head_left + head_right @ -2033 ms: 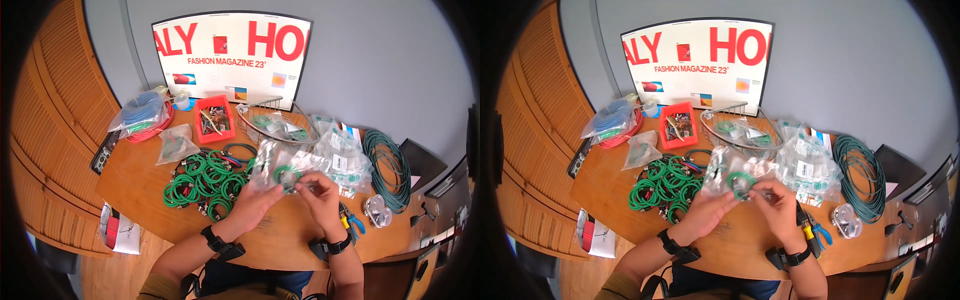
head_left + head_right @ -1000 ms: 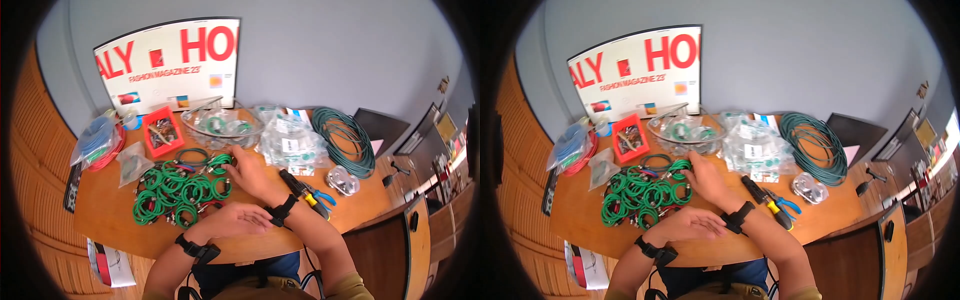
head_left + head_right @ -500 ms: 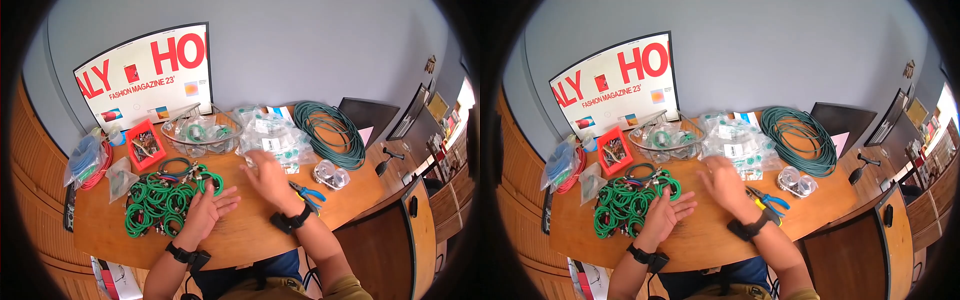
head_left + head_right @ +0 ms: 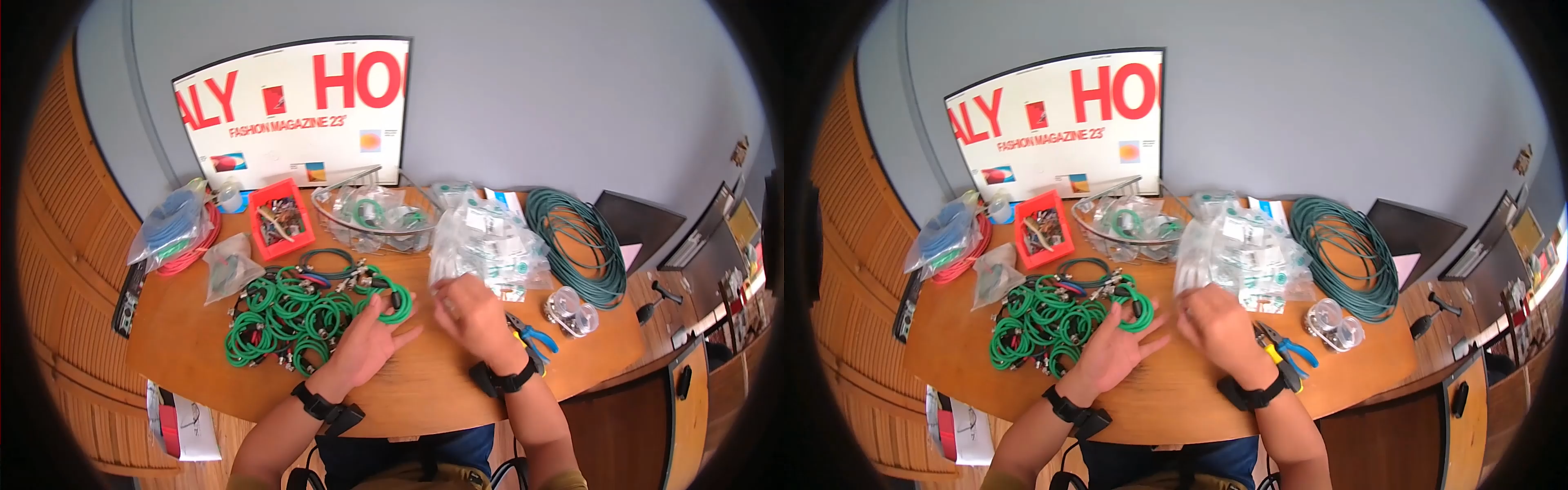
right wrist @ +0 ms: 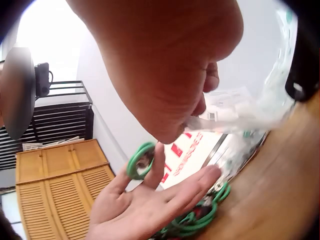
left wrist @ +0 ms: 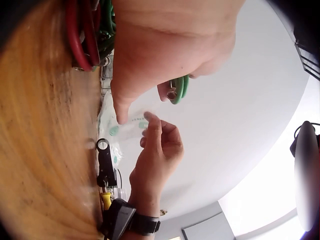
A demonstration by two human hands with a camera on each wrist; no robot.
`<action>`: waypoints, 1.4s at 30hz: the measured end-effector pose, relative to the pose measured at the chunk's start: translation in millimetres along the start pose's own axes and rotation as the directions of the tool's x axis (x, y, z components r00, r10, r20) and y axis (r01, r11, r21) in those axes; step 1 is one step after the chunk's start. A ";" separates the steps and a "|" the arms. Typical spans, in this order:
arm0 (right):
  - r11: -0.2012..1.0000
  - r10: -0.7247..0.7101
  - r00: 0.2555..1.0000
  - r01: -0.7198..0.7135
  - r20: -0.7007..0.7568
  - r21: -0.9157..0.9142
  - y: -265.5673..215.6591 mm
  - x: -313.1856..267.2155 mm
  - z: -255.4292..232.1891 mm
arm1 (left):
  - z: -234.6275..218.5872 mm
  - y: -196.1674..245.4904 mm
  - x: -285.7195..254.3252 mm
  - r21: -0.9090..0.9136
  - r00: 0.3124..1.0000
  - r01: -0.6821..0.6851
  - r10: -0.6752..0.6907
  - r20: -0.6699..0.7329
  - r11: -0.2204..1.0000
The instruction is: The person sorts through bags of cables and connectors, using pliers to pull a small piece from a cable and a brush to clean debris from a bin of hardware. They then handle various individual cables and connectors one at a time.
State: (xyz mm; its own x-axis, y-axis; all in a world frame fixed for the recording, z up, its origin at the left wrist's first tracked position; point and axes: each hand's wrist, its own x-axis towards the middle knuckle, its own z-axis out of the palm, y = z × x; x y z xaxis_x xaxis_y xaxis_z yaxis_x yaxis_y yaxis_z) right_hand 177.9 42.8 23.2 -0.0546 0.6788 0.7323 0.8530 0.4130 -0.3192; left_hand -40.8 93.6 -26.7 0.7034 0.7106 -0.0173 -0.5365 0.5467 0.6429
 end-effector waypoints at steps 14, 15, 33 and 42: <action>0.469 0.348 0.846 -0.530 0.404 0.706 -23.2 -21.2 29.7 | -10.0 -5.1 -0.8 0.506 0.991 -0.071 0.117 -0.059 0.860; 0.416 0.315 0.845 -0.532 0.432 0.737 -21.5 -24.5 33.5 | -8.2 -4.8 -2.7 0.541 0.992 -0.061 0.111 -0.062 0.839; 0.132 0.624 0.716 -0.492 0.313 0.861 0.2 -13.2 5.0 | 12.6 14.2 1.5 0.405 0.872 -0.297 0.418 -0.254 0.865; 0.112 0.539 0.717 -0.581 0.442 0.806 -11.3 -11.2 3.0 | 15.9 13.5 1.6 0.437 0.871 -0.291 0.425 -0.248 0.851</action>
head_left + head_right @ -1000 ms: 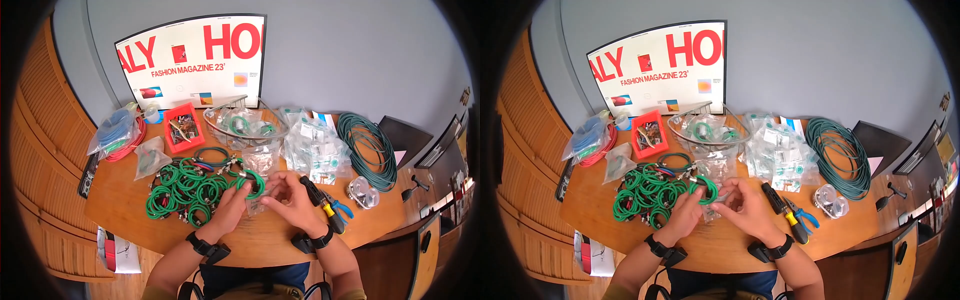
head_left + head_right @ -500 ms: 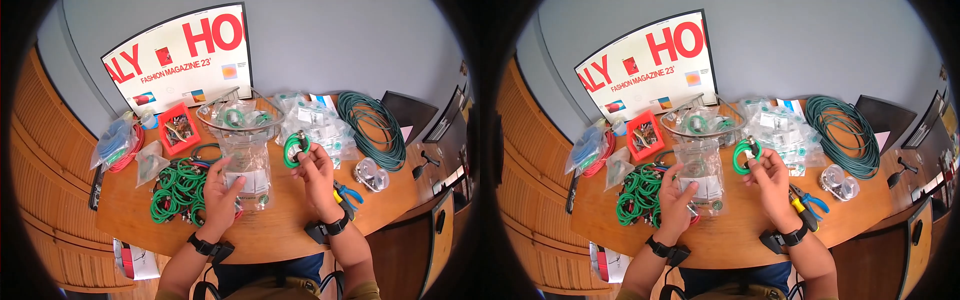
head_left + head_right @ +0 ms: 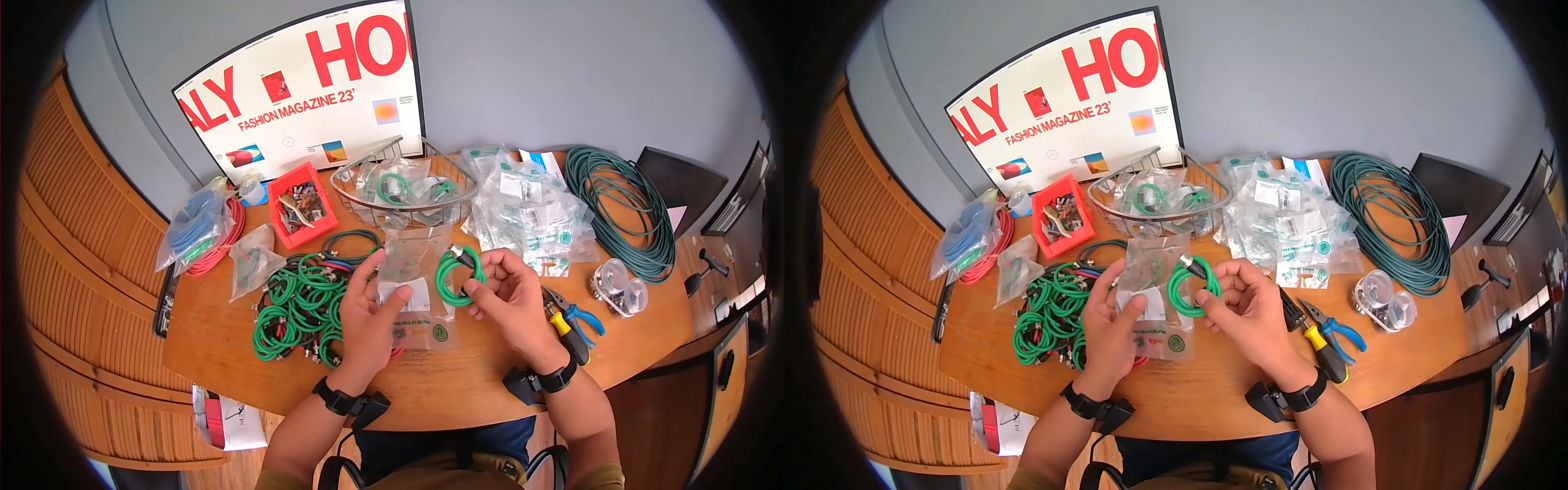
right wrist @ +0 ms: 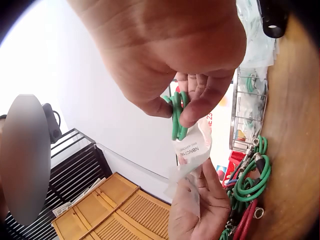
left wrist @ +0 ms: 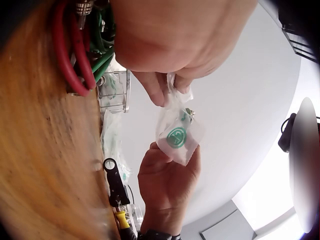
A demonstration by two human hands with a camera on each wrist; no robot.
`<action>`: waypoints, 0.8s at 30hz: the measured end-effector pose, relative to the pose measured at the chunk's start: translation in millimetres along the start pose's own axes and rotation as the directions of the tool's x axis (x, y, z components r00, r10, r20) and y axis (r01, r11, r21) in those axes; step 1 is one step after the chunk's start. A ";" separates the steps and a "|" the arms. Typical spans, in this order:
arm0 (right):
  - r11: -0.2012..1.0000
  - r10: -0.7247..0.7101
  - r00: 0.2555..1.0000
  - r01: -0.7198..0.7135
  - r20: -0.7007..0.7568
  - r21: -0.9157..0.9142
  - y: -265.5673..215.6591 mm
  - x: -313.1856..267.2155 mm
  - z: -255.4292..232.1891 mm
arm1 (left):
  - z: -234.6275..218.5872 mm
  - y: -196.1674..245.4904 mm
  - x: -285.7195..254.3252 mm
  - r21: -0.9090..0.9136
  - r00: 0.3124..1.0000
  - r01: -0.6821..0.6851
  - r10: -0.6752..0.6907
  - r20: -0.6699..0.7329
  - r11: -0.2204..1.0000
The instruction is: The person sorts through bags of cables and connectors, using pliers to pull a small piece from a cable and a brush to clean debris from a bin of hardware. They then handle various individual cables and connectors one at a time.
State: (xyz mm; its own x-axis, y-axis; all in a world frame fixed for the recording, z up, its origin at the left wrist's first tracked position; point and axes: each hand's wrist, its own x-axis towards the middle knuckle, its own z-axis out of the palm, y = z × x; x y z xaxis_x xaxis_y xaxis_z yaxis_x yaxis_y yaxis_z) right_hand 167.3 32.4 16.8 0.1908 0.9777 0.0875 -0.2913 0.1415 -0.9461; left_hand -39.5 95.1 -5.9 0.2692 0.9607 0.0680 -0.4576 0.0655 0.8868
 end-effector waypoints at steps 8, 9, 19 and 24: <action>0.995 -0.033 0.998 0.037 0.045 -0.092 8.1 -0.5 1.7 | 0.3 -1.2 -4.1 0.156 0.996 -0.074 0.063 0.069 0.985; 0.995 -0.032 0.998 0.036 0.045 -0.091 9.0 -0.5 1.3 | -0.4 -1.9 -3.8 0.178 0.991 -0.105 0.089 0.099 0.978; 0.966 0.051 0.993 -0.022 0.109 -0.257 12.3 2.2 -4.3 | -6.4 -4.9 -3.8 0.202 0.978 -0.126 0.088 0.189 0.971; 0.959 -0.039 0.995 0.062 0.087 -0.277 20.0 5.5 -6.5 | -1.8 -7.3 -4.5 0.193 0.983 -0.085 0.051 0.174 0.978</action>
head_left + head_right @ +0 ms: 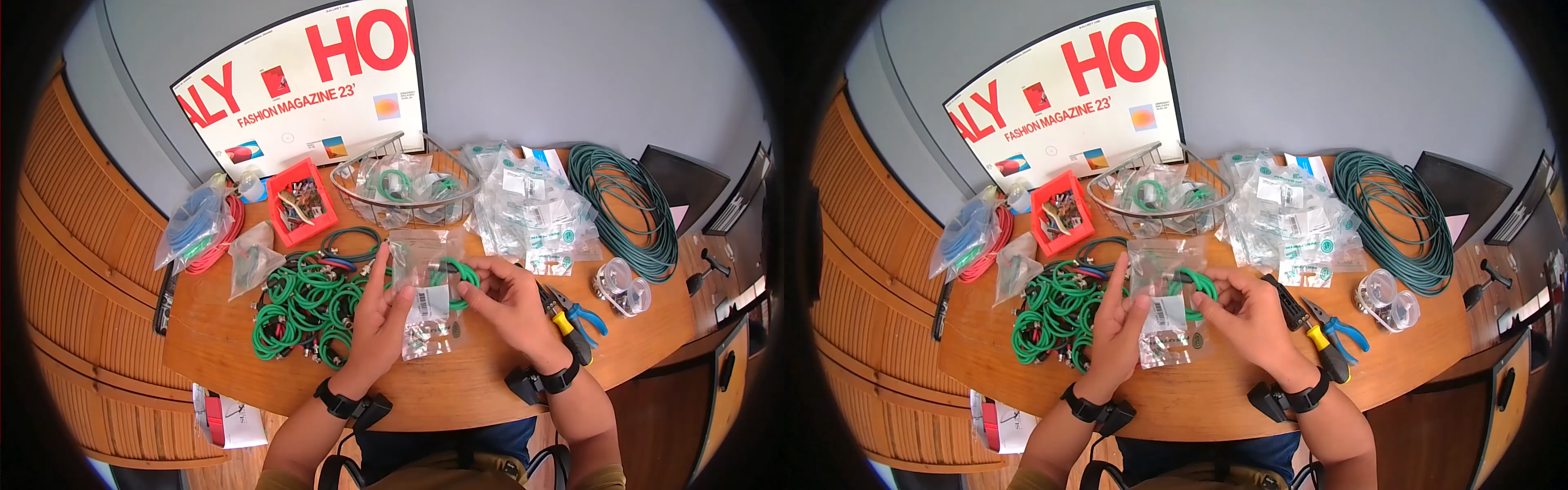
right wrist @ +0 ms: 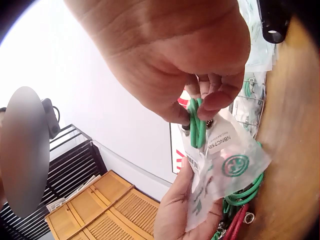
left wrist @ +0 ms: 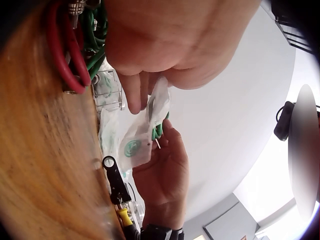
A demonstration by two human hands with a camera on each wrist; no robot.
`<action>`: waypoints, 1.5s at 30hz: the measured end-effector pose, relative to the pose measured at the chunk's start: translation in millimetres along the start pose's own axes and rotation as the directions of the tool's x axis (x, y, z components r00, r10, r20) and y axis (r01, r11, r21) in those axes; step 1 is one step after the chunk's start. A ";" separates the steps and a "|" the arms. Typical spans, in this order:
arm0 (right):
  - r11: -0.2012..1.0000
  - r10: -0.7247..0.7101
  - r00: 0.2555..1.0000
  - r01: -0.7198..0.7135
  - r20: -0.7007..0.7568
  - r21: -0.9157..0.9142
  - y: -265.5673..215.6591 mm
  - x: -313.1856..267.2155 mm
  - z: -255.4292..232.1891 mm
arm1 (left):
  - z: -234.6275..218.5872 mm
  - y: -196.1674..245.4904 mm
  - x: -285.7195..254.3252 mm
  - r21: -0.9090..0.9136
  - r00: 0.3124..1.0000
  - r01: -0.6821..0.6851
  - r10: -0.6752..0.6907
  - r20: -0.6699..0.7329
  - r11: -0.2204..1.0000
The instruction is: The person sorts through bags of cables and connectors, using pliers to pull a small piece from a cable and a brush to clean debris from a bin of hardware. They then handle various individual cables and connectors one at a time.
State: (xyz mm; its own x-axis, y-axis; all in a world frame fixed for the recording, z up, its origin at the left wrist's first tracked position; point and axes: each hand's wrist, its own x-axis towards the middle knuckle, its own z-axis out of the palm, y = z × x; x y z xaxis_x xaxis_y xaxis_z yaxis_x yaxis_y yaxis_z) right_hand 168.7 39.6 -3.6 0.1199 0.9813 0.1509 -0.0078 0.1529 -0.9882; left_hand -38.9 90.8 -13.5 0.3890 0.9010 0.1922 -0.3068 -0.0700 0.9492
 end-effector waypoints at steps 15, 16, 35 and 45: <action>0.962 0.035 0.991 0.002 0.131 -0.273 -2.1 -1.6 -2.0 | -5.0 -0.2 -0.3 -0.283 0.944 0.331 -0.319 0.089 0.900; 0.987 -0.010 0.998 0.018 0.054 -0.160 -2.5 -0.9 3.4 | -3.7 1.3 -0.4 -0.347 0.930 0.365 -0.352 0.102 0.864; 0.857 -0.294 0.955 0.280 0.034 -0.433 -9.3 -5.1 7.2 | -10.0 6.3 5.0 -0.381 0.914 0.391 -0.402 0.053 0.838; 0.905 -0.211 0.978 0.195 0.000 -0.378 -10.4 -4.0 2.6 | -9.4 2.7 4.2 -0.417 0.924 0.368 -0.378 0.064 0.831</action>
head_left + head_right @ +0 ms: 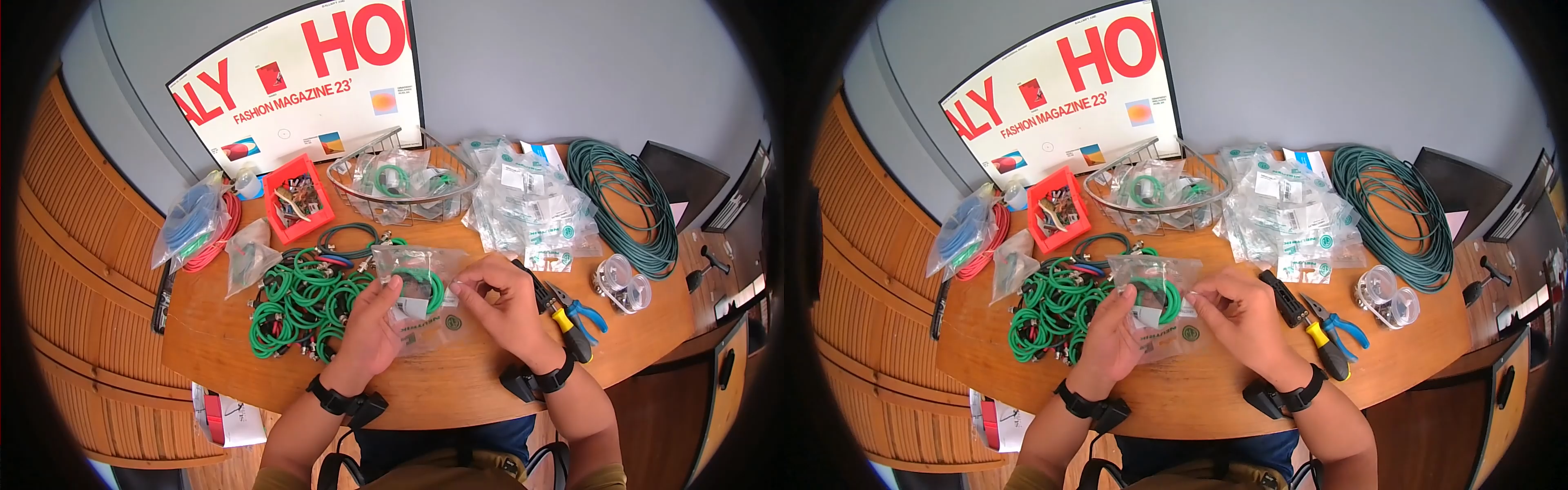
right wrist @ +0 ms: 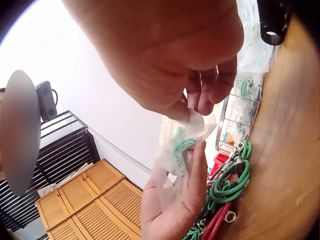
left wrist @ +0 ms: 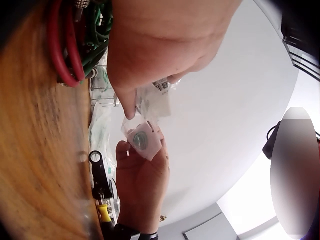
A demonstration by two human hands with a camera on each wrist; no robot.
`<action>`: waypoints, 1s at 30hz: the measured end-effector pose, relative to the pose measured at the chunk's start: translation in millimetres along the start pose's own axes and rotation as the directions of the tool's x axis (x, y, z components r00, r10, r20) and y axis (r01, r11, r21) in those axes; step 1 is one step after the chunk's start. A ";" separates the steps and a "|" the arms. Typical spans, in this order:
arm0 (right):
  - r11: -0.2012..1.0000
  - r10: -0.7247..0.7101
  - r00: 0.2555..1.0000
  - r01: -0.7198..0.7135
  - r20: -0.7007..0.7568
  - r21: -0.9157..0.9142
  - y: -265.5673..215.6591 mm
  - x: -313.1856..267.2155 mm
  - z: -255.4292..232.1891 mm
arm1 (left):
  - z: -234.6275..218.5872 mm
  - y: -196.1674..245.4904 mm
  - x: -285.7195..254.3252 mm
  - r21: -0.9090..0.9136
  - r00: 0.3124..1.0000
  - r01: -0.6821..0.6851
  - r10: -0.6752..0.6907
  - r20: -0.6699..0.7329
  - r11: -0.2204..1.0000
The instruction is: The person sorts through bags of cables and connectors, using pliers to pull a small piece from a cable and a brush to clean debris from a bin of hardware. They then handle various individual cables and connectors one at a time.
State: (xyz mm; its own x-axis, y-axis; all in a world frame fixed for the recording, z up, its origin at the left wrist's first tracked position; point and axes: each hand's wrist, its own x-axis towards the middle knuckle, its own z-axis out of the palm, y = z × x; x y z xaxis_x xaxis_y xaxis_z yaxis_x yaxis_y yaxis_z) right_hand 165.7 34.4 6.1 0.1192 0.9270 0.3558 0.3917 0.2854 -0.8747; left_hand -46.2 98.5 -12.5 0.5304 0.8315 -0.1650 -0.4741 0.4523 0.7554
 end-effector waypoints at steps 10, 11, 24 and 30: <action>0.908 0.113 0.988 -0.058 -0.108 0.415 2.3 -0.1 16.8 | -1.7 1.1 -1.8 -0.016 0.997 0.077 -0.077 -0.024 0.997; 0.847 0.149 0.987 -0.101 -0.052 0.522 4.6 0.8 16.1 | -2.1 -0.4 -2.0 -0.018 0.997 0.074 -0.075 -0.023 0.997; 0.844 0.331 0.901 -0.416 0.282 0.338 -6.3 5.7 -1.6 | 4.6 -8.6 -5.9 0.387 0.987 -0.069 0.008 0.158 0.919; 0.869 0.272 0.960 -0.213 -0.071 0.448 -7.9 66.4 -14.6 | 6.1 -5.3 -10.6 0.243 0.963 0.006 -0.071 0.259 0.970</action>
State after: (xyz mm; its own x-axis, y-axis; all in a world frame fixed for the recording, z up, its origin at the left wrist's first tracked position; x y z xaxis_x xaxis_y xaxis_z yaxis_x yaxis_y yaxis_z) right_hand 183.8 90.2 41.4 0.2856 0.9498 0.1274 -0.0934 0.1599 -0.9827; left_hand -45.0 85.4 -10.8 0.7269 0.6851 -0.0481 -0.2860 0.3656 0.8857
